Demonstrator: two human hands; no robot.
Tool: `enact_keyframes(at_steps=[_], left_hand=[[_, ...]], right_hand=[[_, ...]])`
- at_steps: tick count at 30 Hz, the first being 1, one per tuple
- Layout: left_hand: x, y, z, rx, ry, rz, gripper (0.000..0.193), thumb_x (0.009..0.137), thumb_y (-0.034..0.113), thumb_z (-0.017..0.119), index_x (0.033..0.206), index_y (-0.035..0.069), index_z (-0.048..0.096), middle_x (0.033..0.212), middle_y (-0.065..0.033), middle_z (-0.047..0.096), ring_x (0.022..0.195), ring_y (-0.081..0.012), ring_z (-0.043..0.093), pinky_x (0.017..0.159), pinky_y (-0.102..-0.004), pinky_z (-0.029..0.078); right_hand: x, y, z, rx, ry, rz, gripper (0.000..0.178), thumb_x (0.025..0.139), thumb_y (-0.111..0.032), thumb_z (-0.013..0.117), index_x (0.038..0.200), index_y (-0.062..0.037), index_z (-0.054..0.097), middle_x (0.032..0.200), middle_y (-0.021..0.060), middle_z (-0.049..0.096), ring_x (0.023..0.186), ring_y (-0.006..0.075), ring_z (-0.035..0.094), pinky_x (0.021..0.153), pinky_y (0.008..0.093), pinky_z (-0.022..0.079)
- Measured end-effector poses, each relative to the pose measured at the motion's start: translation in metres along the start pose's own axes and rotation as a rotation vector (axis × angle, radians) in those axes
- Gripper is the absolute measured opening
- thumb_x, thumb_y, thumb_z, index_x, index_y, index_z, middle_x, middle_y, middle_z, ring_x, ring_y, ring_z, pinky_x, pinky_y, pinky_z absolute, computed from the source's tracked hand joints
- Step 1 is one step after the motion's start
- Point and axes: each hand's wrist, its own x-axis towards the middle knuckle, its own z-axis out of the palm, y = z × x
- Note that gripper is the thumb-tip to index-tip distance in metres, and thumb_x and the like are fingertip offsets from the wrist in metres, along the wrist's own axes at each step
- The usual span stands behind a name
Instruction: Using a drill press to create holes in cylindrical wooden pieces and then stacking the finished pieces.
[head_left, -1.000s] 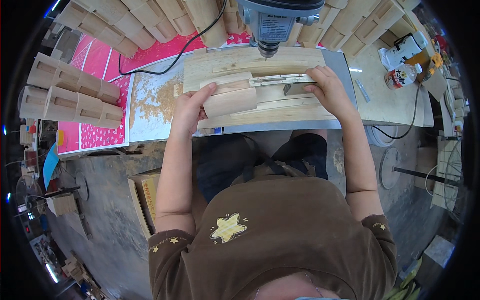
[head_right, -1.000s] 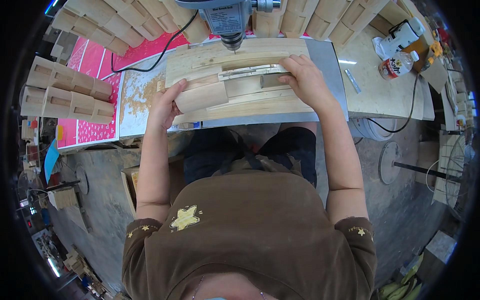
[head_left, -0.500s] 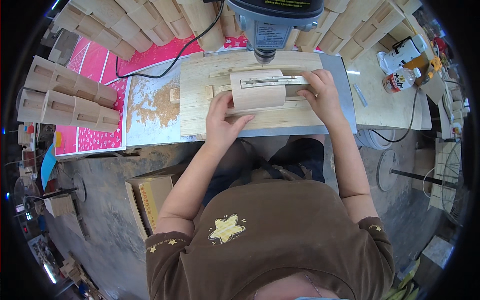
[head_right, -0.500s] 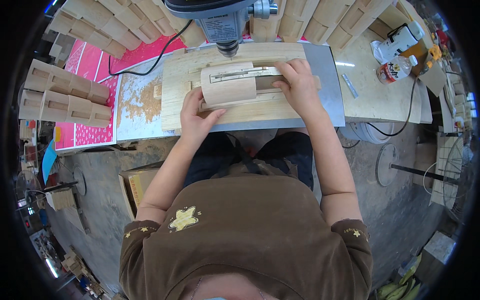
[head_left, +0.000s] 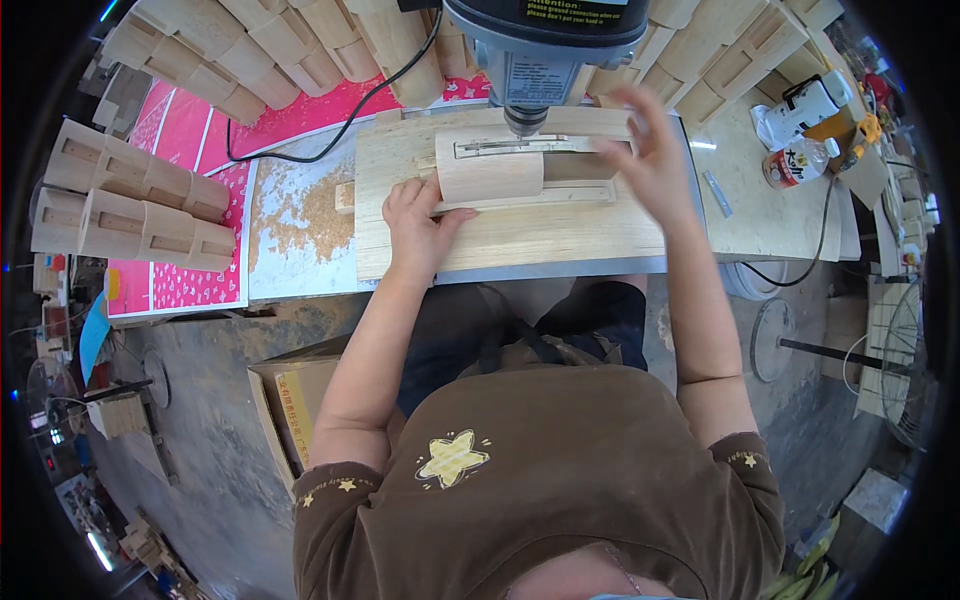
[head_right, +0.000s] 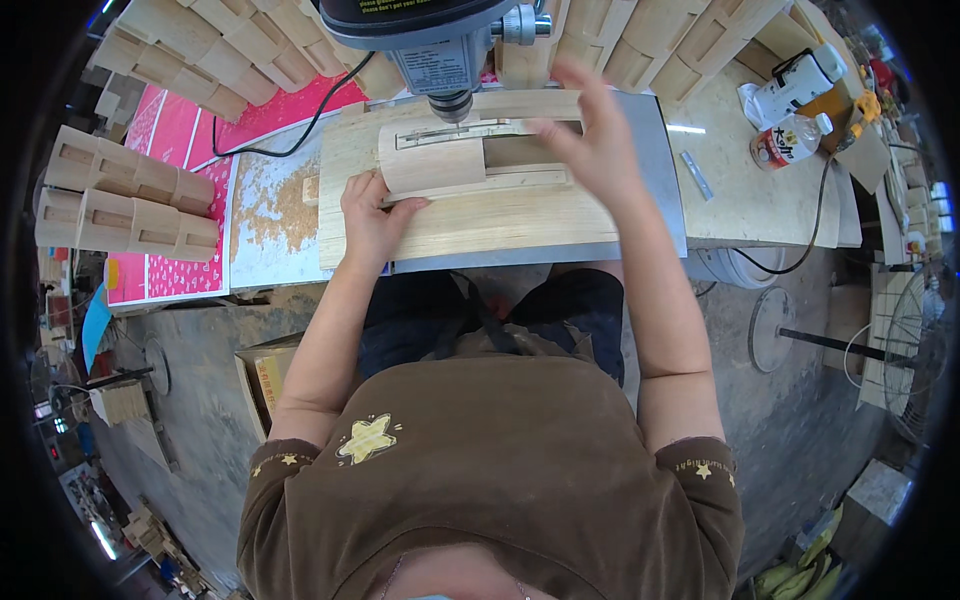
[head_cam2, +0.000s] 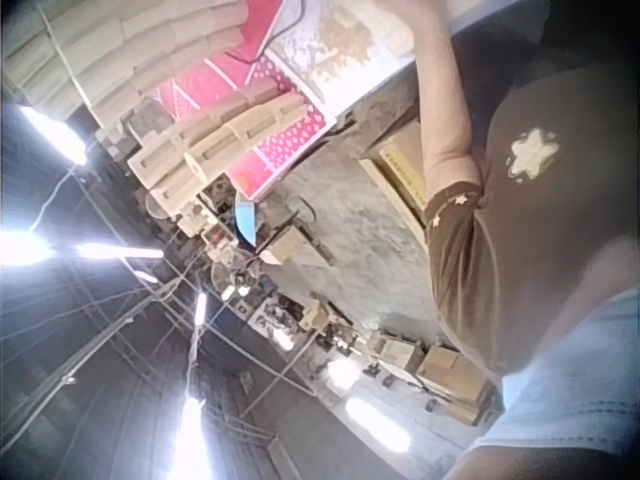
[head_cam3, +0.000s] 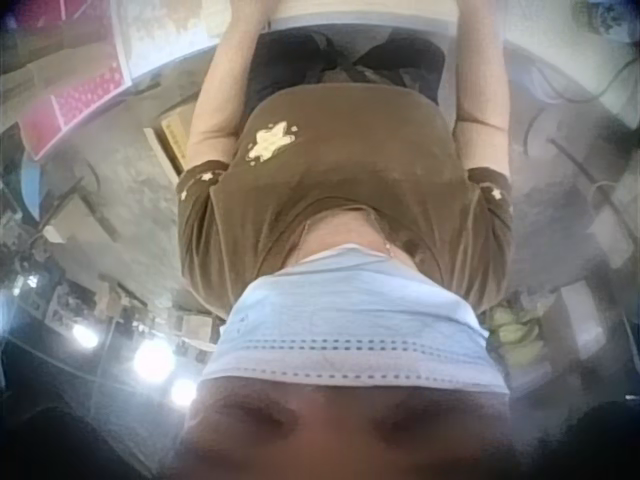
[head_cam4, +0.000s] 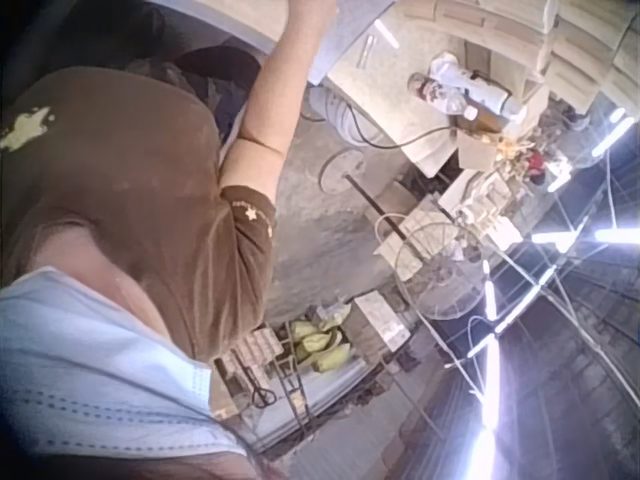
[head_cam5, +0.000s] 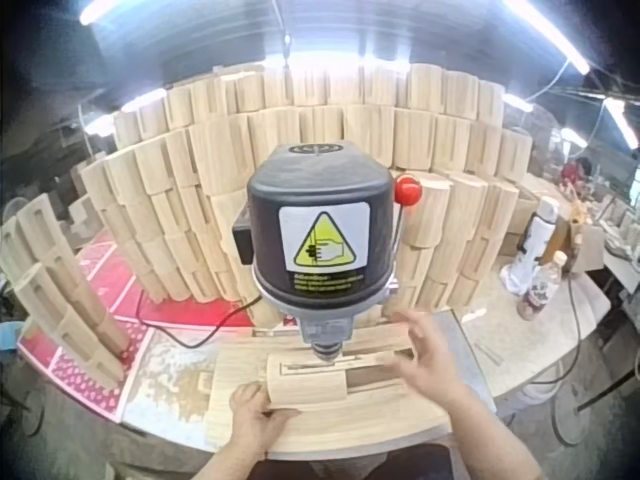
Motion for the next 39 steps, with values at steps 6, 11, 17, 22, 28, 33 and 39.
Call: enact_keyframes(at_steps=[6,11,17,22,28,33,39], left_hand=[[0.001,0.004,0.001,0.059,0.023,0.032,0.06,0.06,0.03,0.079,0.113,0.008,0.061,0.085,-0.0045,0.053,0.087,-0.024,0.048,0.082,-0.037,0.033],[0.003,0.008,0.002,0.086,0.019,0.048,0.061,0.06,0.031,0.078,0.114,0.008,0.061,0.085,-0.0043,0.053,0.087,-0.0238,0.048,0.081,-0.0371,0.033],[-0.003,0.003,0.0,0.103,0.048,0.05,0.061,0.06,0.031,0.078,0.114,0.007,0.061,0.084,-0.0043,0.053,0.086,-0.0236,0.048,0.08,-0.0372,0.034],[0.001,0.009,0.0,0.078,0.022,0.045,0.06,0.06,0.029,0.078,0.113,0.007,0.061,0.082,-0.0044,0.053,0.083,-0.0238,0.048,0.078,-0.0365,0.035],[0.003,0.009,0.0,0.087,0.025,0.038,0.059,0.06,0.028,0.079,0.112,0.007,0.061,0.081,-0.0048,0.053,0.08,-0.0242,0.049,0.076,-0.0363,0.036],[-0.001,0.008,0.0,0.101,0.048,0.028,0.058,0.059,0.027,0.079,0.111,0.008,0.062,0.079,-0.0043,0.052,0.079,-0.0237,0.049,0.076,-0.0366,0.035],[0.008,0.042,0.027,0.023,0.062,0.008,0.055,0.062,0.026,0.078,0.112,0.012,0.062,0.08,-0.0014,0.054,0.081,-0.022,0.052,0.077,-0.0369,0.035]], right_hand=[[0.115,-0.155,-0.027,0.408,0.716,0.374,0.039,0.094,-0.036,0.046,0.094,-0.0003,0.062,0.079,0.0104,0.06,0.077,0.018,0.057,0.066,0.0323,0.044],[0.127,-0.13,-0.03,-0.289,0.102,0.112,0.039,0.093,-0.034,0.048,0.09,0.0014,0.062,0.073,0.0116,0.061,0.071,0.0177,0.057,0.064,0.0312,0.043],[0.03,-0.117,-0.033,-0.555,0.089,-0.237,0.018,0.091,-0.011,0.053,0.1,0.0012,0.063,0.065,0.0019,0.052,0.064,0.0085,0.051,0.06,0.0218,0.038],[-0.026,-0.054,0.012,-0.258,0.217,-0.204,0.008,0.083,-0.007,0.06,0.087,-0.0007,0.064,0.062,0.0094,0.053,0.053,0.0211,0.051,0.05,0.0315,0.038],[-0.024,-0.032,0.014,-0.29,0.204,-0.347,0.008,0.082,-0.004,0.059,0.088,-0.0025,0.064,0.065,0.0082,0.055,0.058,0.0211,0.052,0.051,0.0321,0.036],[0.032,-0.093,-0.02,-0.272,0.332,-0.457,0.009,0.083,-0.009,0.059,0.076,-0.0031,0.061,0.053,0.0048,0.047,0.044,0.0161,0.042,0.044,0.0288,0.032],[0.157,-0.092,-0.026,-0.413,0.218,-0.157,0.037,0.086,-0.027,0.047,0.079,0.0065,0.061,0.071,0.019,0.061,0.068,0.0254,0.059,0.063,0.0339,0.044]])
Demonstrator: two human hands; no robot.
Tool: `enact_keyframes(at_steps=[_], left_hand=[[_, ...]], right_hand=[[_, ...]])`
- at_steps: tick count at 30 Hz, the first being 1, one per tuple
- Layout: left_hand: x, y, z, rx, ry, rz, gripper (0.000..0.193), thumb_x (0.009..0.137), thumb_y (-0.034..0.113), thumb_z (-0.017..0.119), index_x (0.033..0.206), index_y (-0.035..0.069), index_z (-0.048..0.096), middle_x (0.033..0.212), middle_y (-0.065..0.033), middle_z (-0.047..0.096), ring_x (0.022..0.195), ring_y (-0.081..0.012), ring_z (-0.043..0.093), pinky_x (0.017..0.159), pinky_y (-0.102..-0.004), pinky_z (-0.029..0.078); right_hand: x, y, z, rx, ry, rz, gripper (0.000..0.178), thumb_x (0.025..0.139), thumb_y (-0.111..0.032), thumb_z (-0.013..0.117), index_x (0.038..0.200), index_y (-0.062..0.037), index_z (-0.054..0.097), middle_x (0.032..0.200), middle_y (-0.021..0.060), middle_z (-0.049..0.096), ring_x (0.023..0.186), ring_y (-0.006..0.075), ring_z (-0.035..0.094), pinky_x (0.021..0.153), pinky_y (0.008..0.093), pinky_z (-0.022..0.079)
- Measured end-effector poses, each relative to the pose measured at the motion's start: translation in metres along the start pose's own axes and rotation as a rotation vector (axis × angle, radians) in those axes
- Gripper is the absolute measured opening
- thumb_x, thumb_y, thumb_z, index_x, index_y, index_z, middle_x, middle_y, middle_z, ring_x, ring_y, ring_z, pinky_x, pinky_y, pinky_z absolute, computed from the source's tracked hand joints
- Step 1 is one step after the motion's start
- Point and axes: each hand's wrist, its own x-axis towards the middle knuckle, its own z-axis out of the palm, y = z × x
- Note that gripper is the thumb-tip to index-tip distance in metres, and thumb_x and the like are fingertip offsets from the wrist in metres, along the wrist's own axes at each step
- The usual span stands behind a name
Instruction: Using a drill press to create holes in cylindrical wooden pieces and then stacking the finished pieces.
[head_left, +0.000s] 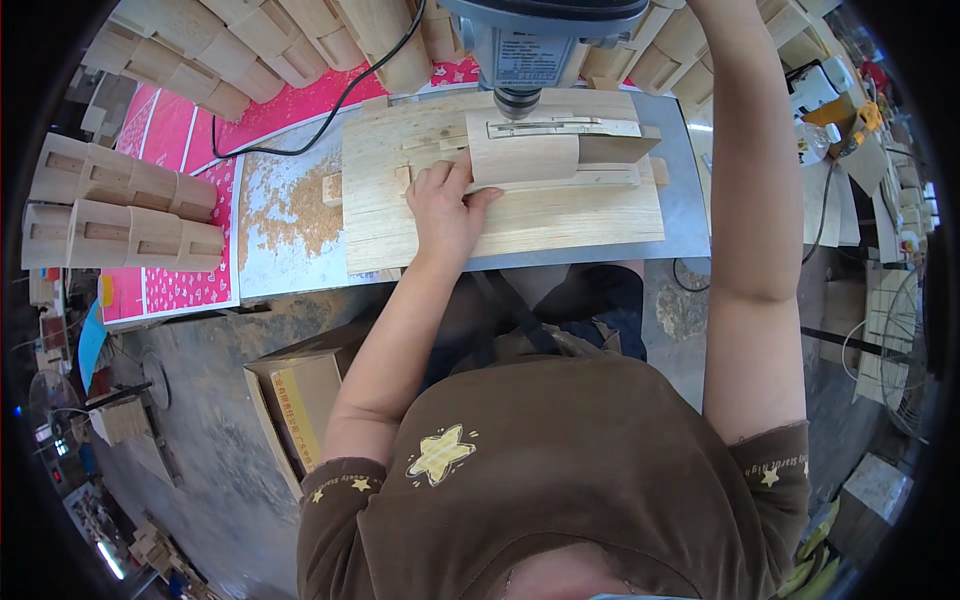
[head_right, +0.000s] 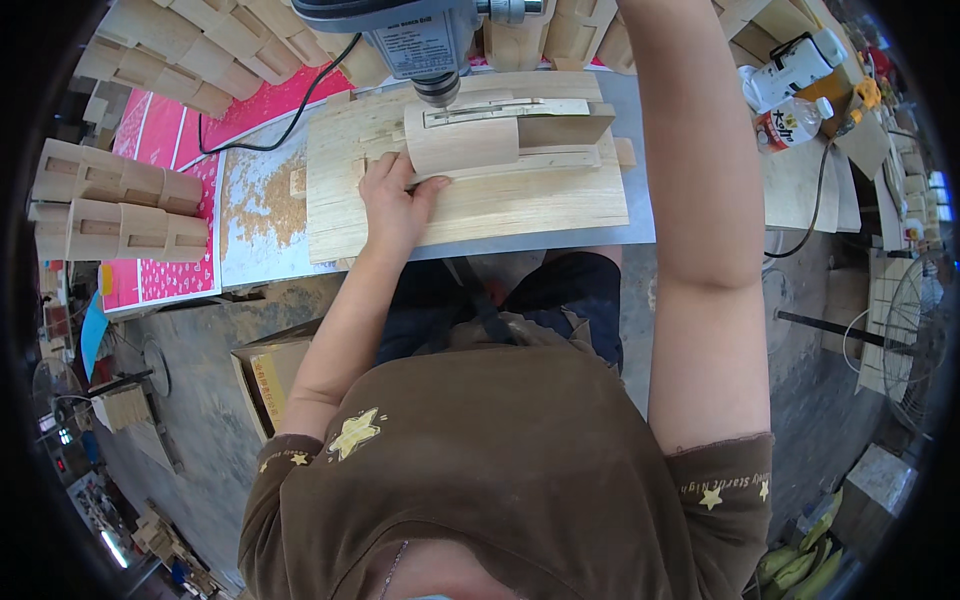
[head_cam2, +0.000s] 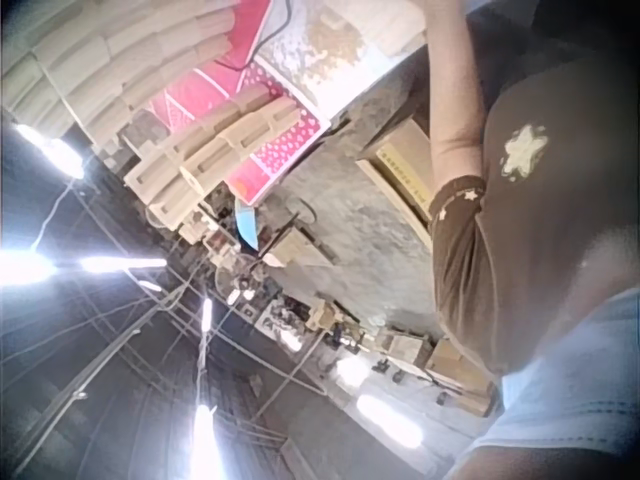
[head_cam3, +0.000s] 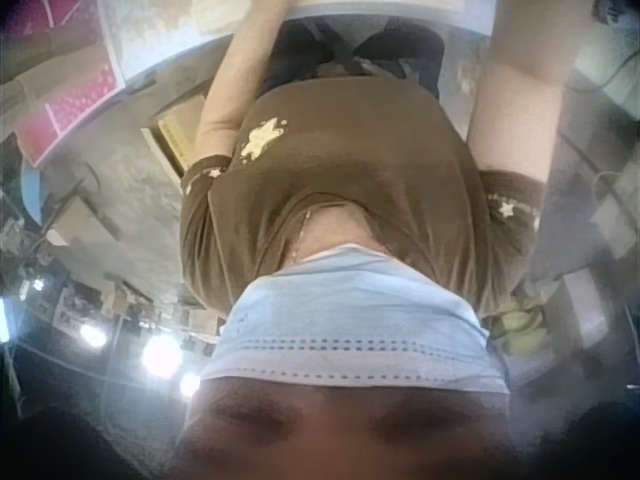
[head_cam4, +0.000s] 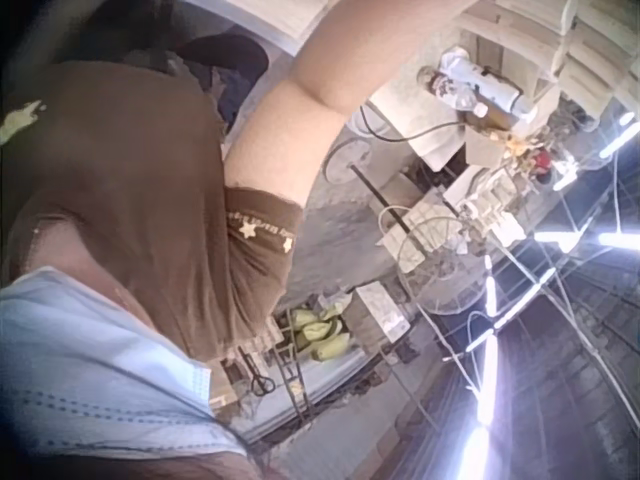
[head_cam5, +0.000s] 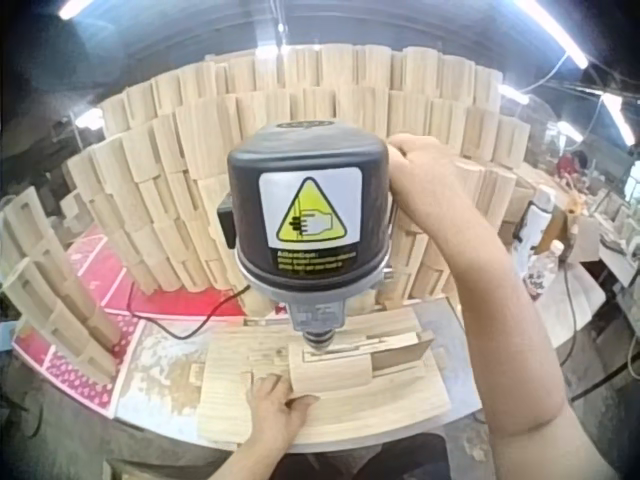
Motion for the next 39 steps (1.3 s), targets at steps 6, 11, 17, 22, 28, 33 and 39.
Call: enact_keyframes(at_steps=[6,11,17,22,28,33,39], left_hand=[[-0.001,-0.001,-0.001,0.01,0.013,0.015,0.053,0.064,0.026,0.076,0.113,0.012,0.061,0.079,-0.0004,0.054,0.081,-0.0213,0.051,0.077,-0.0372,0.034],[-0.003,-0.005,-0.003,-0.001,-0.014,-0.011,0.054,0.064,0.026,0.076,0.114,0.011,0.061,0.079,-0.0008,0.054,0.081,-0.0213,0.051,0.078,-0.0369,0.034],[0.0,0.0,0.0,0.002,-0.029,0.007,0.055,0.064,0.025,0.077,0.114,0.01,0.061,0.08,-0.0007,0.054,0.081,-0.0211,0.051,0.078,-0.0368,0.034],[-0.003,-0.003,0.0,0.012,-0.024,-0.011,0.055,0.064,0.025,0.077,0.115,0.01,0.061,0.08,-0.0008,0.055,0.082,-0.0212,0.051,0.078,-0.037,0.034],[-0.001,-0.001,-0.003,0.01,-0.015,-0.015,0.056,0.063,0.026,0.078,0.114,0.01,0.061,0.081,-0.0014,0.055,0.083,-0.0212,0.051,0.079,-0.0376,0.034],[0.008,0.002,-0.003,-0.224,-0.013,-0.079,0.051,0.06,0.026,0.08,0.105,0.008,0.063,0.085,-0.0022,0.057,0.087,-0.0214,0.053,0.084,-0.0373,0.033],[0.014,-0.016,-0.008,-0.252,-0.116,-0.068,0.043,0.06,0.025,0.081,0.094,0.007,0.062,0.083,-0.003,0.057,0.082,-0.0215,0.055,0.087,-0.0375,0.031]], right_hand=[[-0.053,-0.053,-0.044,0.079,-0.04,-0.113,0.036,0.086,-0.027,0.05,0.076,0.0063,0.06,0.064,0.0139,0.057,0.063,0.0174,0.055,0.06,0.0298,0.043],[-0.156,-0.022,-0.026,0.246,-0.02,0.001,0.01,0.083,-0.004,0.059,0.073,-0.0023,0.062,0.054,0.0051,0.048,0.045,0.0161,0.041,0.044,0.0276,0.032],[-0.198,0.034,0.037,0.226,0.209,-0.223,0.006,0.079,0.0,0.061,0.084,-0.0022,0.061,0.067,0.0071,0.055,0.058,0.0211,0.051,0.057,0.0318,0.038],[-0.187,0.026,0.013,0.156,0.126,-0.339,0.005,0.079,-0.004,0.062,0.084,-0.0029,0.061,0.071,0.0072,0.057,0.062,0.0226,0.052,0.061,0.0316,0.041],[-0.054,0.0,-0.029,-0.054,0.135,-0.019,0.014,0.088,-0.014,0.057,0.089,-0.0001,0.06,0.072,0.0084,0.059,0.067,0.0173,0.055,0.063,0.0283,0.043],[-0.022,0.006,-0.004,0.195,-0.019,0.083,0.036,0.088,-0.032,0.051,0.1,0.0015,0.059,0.069,0.0096,0.058,0.062,0.0143,0.053,0.06,0.0268,0.043],[-0.154,0.075,0.008,0.18,-0.439,0.021,0.026,0.079,-0.017,0.069,0.097,-0.0013,0.058,0.092,0.0105,0.062,0.09,0.0256,0.057,0.08,0.0347,0.044]])
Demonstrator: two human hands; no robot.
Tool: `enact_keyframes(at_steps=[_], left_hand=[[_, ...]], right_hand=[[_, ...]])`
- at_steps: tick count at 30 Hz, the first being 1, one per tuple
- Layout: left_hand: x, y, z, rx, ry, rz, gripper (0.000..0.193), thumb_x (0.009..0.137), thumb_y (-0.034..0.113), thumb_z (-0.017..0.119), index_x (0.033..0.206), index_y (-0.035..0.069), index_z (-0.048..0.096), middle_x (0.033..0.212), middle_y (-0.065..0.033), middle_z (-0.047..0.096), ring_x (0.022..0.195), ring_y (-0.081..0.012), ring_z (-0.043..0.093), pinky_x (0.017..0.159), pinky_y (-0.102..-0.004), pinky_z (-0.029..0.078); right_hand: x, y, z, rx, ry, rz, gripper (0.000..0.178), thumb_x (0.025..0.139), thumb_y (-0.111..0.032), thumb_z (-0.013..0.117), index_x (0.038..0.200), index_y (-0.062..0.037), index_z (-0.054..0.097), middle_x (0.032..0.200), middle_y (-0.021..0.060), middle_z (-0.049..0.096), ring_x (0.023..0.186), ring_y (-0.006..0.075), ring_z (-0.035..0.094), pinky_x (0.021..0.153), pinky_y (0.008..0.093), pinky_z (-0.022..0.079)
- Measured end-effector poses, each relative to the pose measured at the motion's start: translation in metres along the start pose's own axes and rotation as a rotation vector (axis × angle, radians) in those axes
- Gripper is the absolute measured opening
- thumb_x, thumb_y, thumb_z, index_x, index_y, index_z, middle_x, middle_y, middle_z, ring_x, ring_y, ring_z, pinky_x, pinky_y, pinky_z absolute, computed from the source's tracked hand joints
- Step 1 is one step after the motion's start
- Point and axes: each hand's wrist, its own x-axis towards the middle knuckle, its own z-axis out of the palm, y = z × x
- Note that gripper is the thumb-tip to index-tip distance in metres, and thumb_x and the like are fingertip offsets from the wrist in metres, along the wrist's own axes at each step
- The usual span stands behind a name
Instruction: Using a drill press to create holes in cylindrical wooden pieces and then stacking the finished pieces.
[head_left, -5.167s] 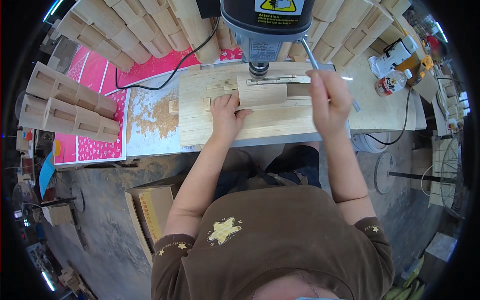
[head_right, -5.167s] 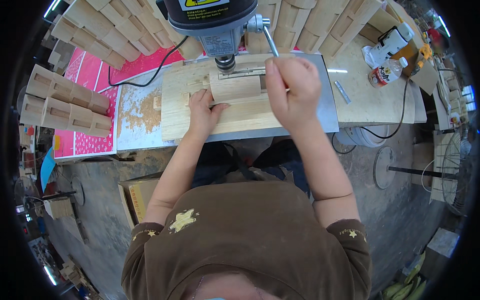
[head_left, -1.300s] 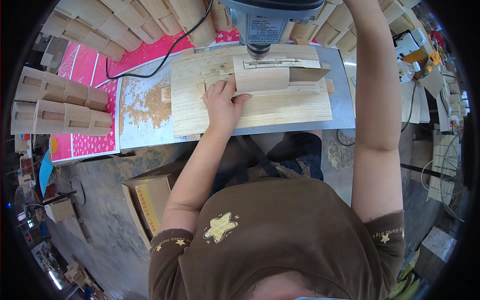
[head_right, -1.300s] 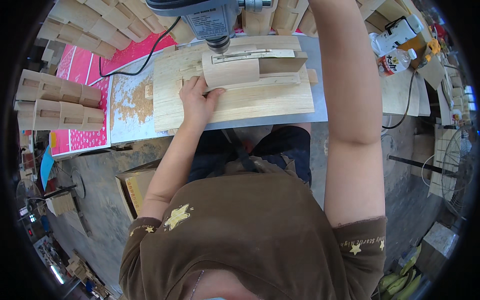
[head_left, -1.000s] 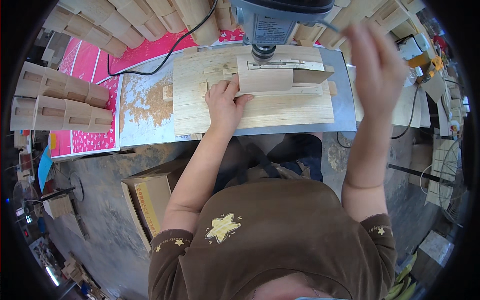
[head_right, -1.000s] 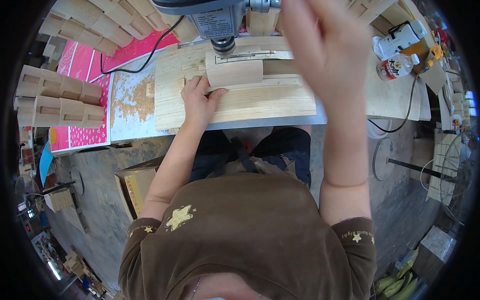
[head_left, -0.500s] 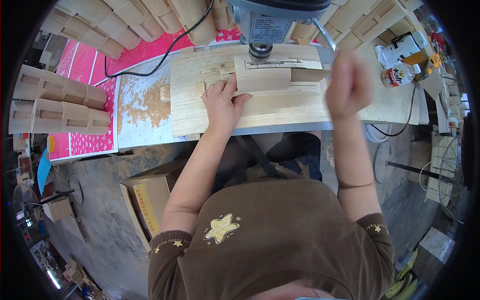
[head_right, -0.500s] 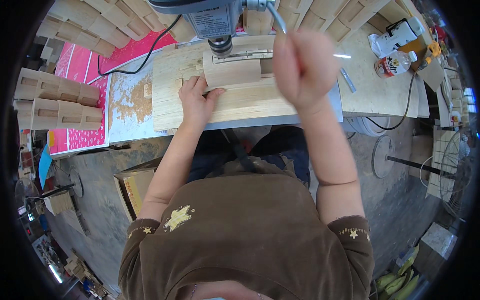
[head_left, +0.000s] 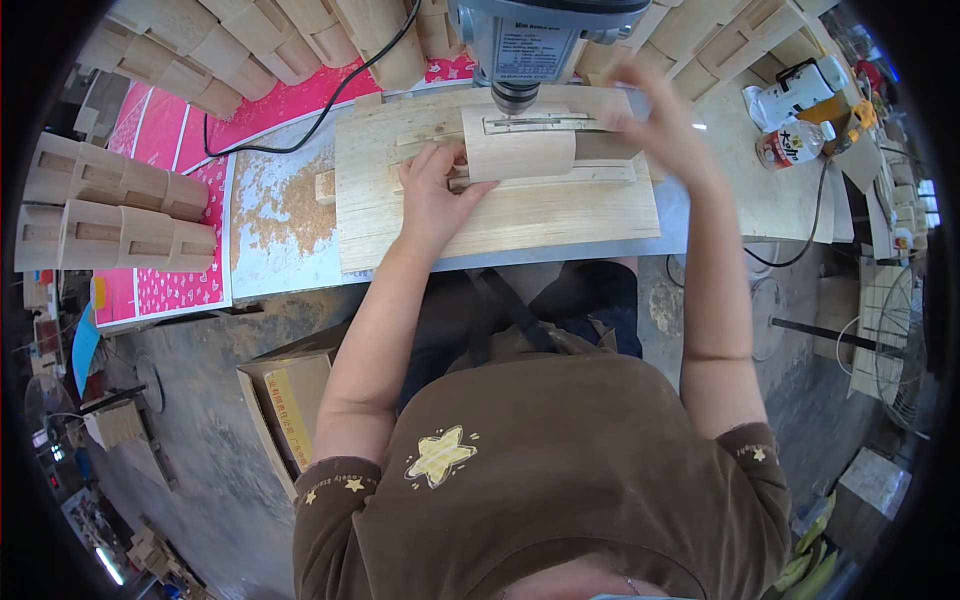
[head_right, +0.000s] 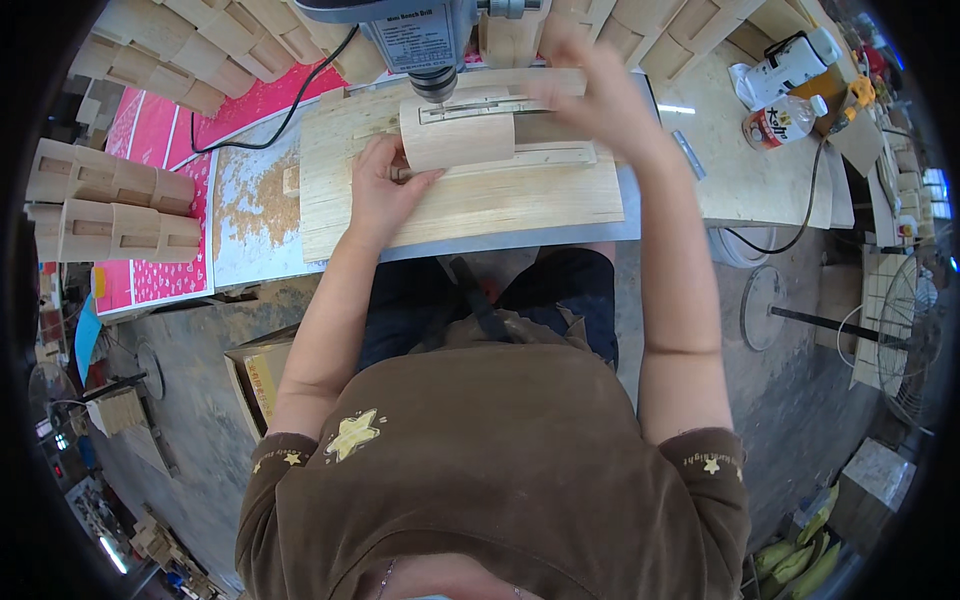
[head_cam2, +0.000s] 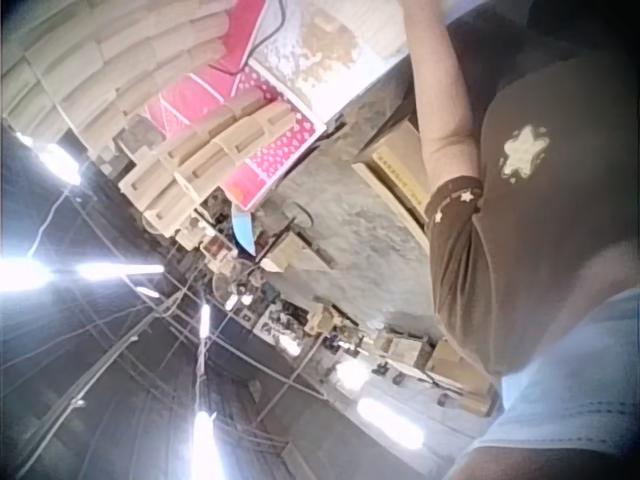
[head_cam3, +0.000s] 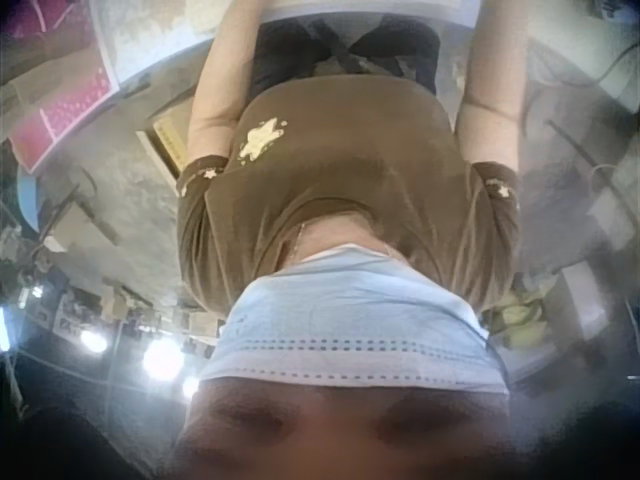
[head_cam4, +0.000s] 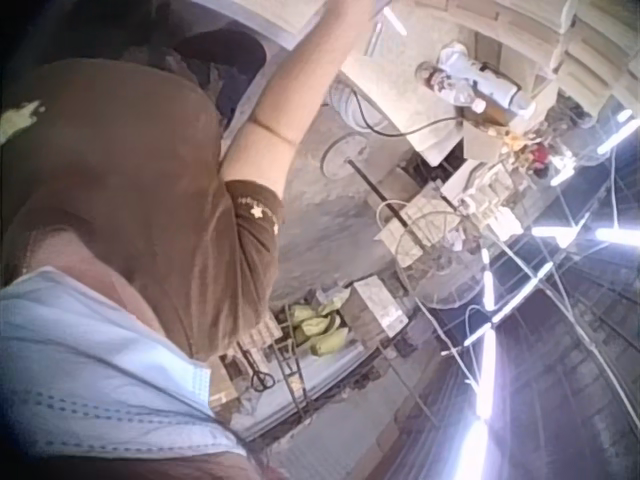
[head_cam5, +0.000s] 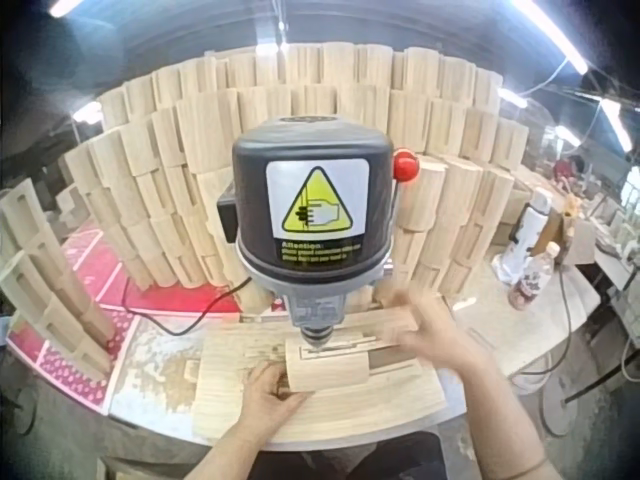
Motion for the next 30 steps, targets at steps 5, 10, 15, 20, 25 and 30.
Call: enact_keyframes(at_steps=[5,10,15,20,25,30], left_hand=[[-0.004,0.005,-0.027,-0.017,-0.04,0.045,0.035,0.061,0.017,0.08,0.089,0.004,0.062,0.081,-0.0064,0.057,0.08,-0.0227,0.057,0.079,-0.0353,0.041],[-0.033,-0.016,-0.095,0.017,0.046,0.221,0.029,0.063,0.007,0.078,0.086,0.001,0.061,0.081,-0.0062,0.06,0.07,-0.0162,0.057,0.064,-0.025,0.047],[-0.037,-0.01,-0.137,-0.623,-0.049,-0.651,0.028,0.078,0.022,0.07,0.088,-0.002,0.061,0.072,-0.003,0.061,0.055,-0.0074,0.053,0.055,-0.0214,0.044],[-0.018,0.023,-0.117,-0.771,-0.104,-0.86,0.037,0.08,0.03,0.068,0.086,-0.005,0.06,0.065,-0.0047,0.059,0.052,-0.0078,0.053,0.047,-0.0238,0.042],[0.004,-0.004,-0.1,-0.698,-0.178,-0.862,0.043,0.078,0.038,0.071,0.083,-0.004,0.06,0.06,-0.0038,0.056,0.046,-0.0077,0.051,0.045,-0.0228,0.043],[0.021,-0.003,-0.099,-0.647,-0.253,-0.835,0.044,0.076,0.039,0.073,0.082,-0.002,0.06,0.057,-0.0008,0.053,0.043,-0.0061,0.046,0.043,-0.0203,0.04]], right_hand=[[-0.028,0.0,0.006,-0.268,-0.205,0.071,0.029,0.074,-0.011,0.069,0.099,-0.0023,0.057,0.093,0.0125,0.06,0.093,0.0314,0.054,0.081,0.0377,0.042],[-0.032,0.004,0.005,-0.213,-0.18,0.013,0.027,0.073,-0.009,0.069,0.096,-0.003,0.057,0.089,0.0117,0.058,0.09,0.0326,0.052,0.078,0.0387,0.042],[-0.034,-0.011,0.008,-0.205,-0.218,0.032,0.027,0.072,-0.009,0.069,0.096,-0.003,0.057,0.088,0.0115,0.058,0.089,0.0321,0.052,0.078,0.0386,0.042],[-0.034,-0.014,0.011,-0.207,-0.221,0.023,0.026,0.073,-0.01,0.069,0.096,-0.0034,0.057,0.088,0.0113,0.058,0.089,0.0316,0.052,0.077,0.0382,0.042],[-0.036,-0.012,0.009,-0.209,-0.198,0.011,0.026,0.073,-0.011,0.069,0.096,-0.0033,0.057,0.088,0.0112,0.058,0.088,0.0309,0.052,0.077,0.0383,0.042],[-0.035,-0.01,0.004,-0.209,-0.213,0.071,0.027,0.073,-0.011,0.069,0.096,-0.003,0.057,0.089,0.0115,0.058,0.089,0.0312,0.052,0.078,0.0384,0.042]])
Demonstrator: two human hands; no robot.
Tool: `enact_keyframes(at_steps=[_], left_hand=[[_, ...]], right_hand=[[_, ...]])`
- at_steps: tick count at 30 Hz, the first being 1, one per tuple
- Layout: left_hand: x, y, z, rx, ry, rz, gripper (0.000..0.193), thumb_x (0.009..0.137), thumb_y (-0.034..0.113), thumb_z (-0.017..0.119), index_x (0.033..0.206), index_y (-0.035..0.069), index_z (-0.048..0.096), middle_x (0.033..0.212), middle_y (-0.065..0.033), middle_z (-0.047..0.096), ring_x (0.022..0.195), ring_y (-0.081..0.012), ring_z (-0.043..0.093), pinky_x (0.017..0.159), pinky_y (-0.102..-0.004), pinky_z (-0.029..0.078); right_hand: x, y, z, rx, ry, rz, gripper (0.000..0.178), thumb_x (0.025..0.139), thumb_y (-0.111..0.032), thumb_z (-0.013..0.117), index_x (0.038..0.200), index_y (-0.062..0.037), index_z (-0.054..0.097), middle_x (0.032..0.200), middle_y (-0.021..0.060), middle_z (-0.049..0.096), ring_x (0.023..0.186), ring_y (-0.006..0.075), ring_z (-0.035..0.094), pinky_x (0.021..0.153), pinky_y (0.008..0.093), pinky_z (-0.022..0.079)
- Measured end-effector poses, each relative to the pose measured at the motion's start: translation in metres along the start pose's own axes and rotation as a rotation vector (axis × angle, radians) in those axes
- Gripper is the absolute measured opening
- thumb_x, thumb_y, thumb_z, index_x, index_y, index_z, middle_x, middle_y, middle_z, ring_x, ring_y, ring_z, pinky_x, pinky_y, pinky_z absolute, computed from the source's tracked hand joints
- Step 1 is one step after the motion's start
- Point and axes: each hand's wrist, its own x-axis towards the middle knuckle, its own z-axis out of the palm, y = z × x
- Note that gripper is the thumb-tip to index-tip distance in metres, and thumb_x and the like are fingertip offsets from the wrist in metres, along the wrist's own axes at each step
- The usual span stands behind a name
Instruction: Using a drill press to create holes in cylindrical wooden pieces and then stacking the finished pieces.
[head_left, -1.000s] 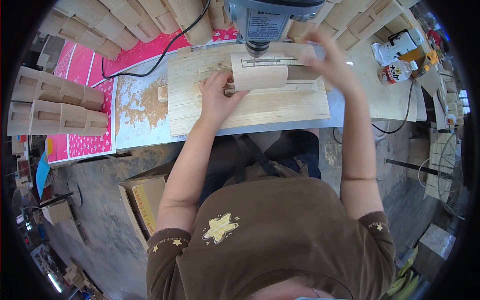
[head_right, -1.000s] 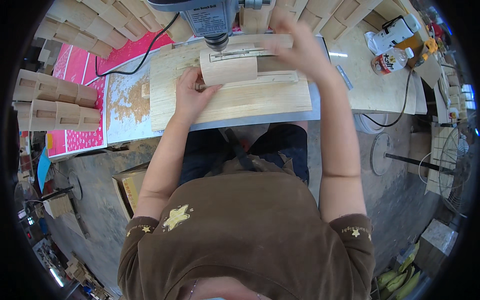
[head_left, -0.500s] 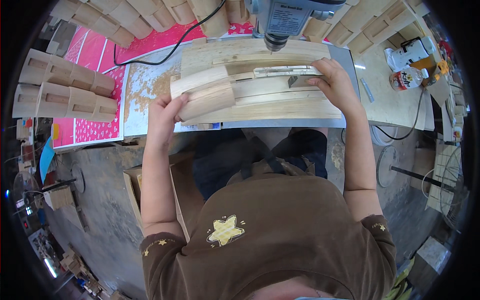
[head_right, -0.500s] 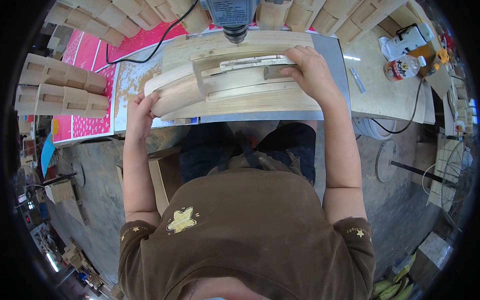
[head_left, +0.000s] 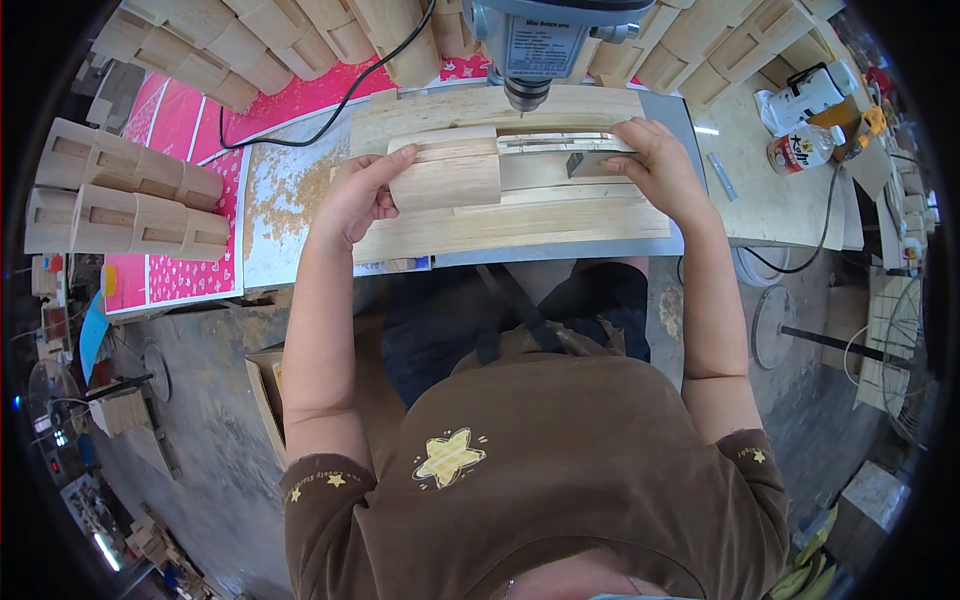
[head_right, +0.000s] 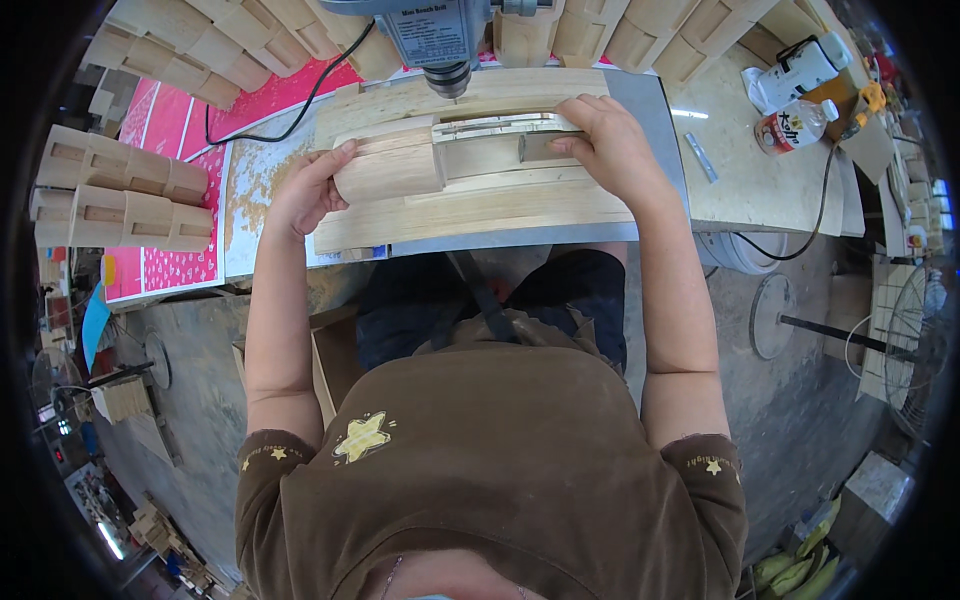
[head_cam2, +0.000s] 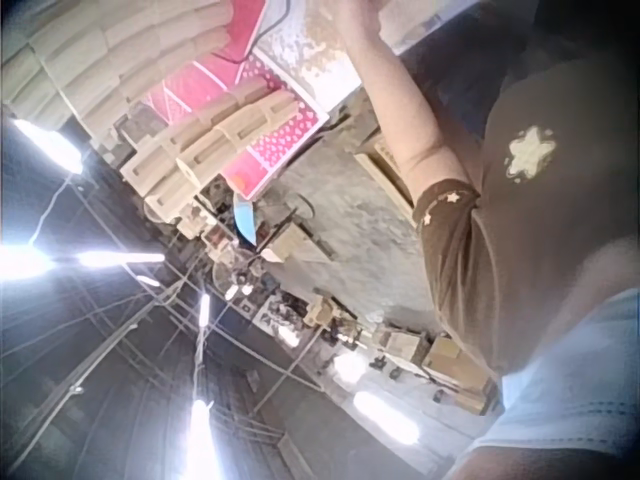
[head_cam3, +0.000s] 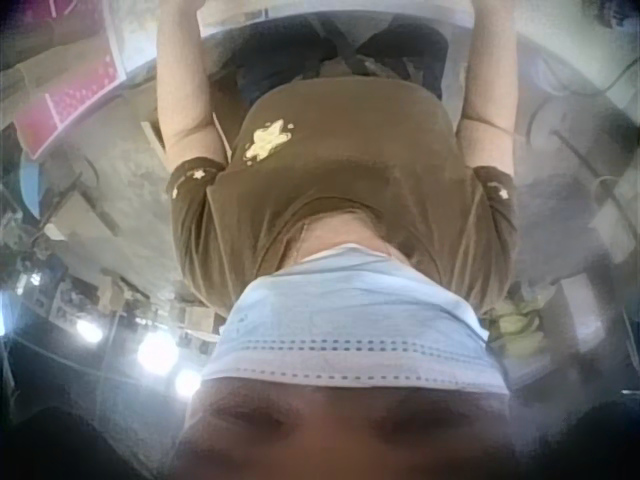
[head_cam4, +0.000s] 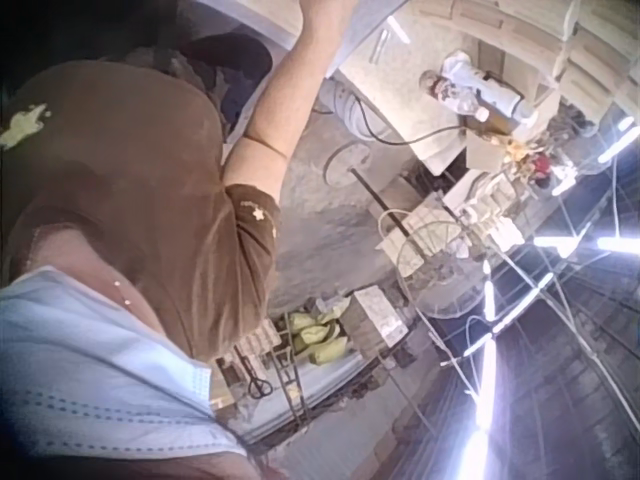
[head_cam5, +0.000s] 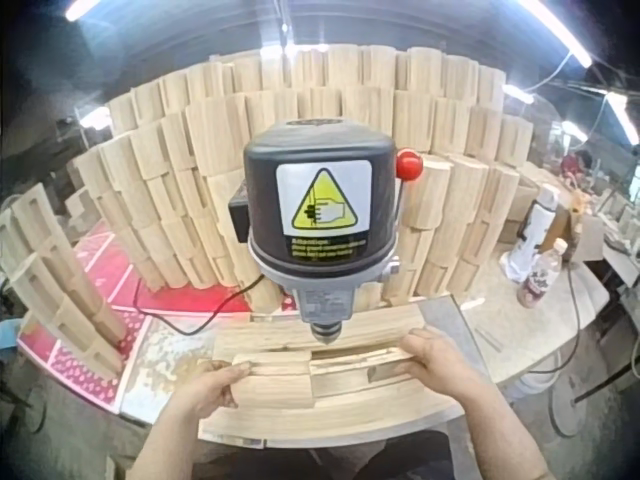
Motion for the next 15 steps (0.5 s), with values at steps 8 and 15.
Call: enact_keyframes(at_steps=[8,15], left_hand=[[0.001,0.012,0.01,0.066,-0.035,0.02,0.046,0.076,0.039,0.074,0.086,-0.003,0.06,0.056,0.0023,0.049,0.044,-0.0049,0.044,0.045,-0.0201,0.044],[0.01,-0.021,0.059,-0.065,0.045,0.219,0.046,0.073,0.037,0.077,0.092,-0.001,0.058,0.075,-0.0053,0.058,0.064,-0.012,0.054,0.065,-0.0261,0.048]], right_hand=[[0.001,0.001,0.001,0.017,0.002,-0.001,0.027,0.073,-0.009,0.069,0.097,-0.0034,0.058,0.09,0.0116,0.059,0.089,0.0317,0.052,0.079,0.0381,0.042],[0.0,-0.004,0.023,0.0,0.167,-0.031,0.037,0.067,-0.01,0.073,0.101,-0.0058,0.059,0.093,0.0108,0.056,0.093,0.0317,0.052,0.081,0.0393,0.043]])
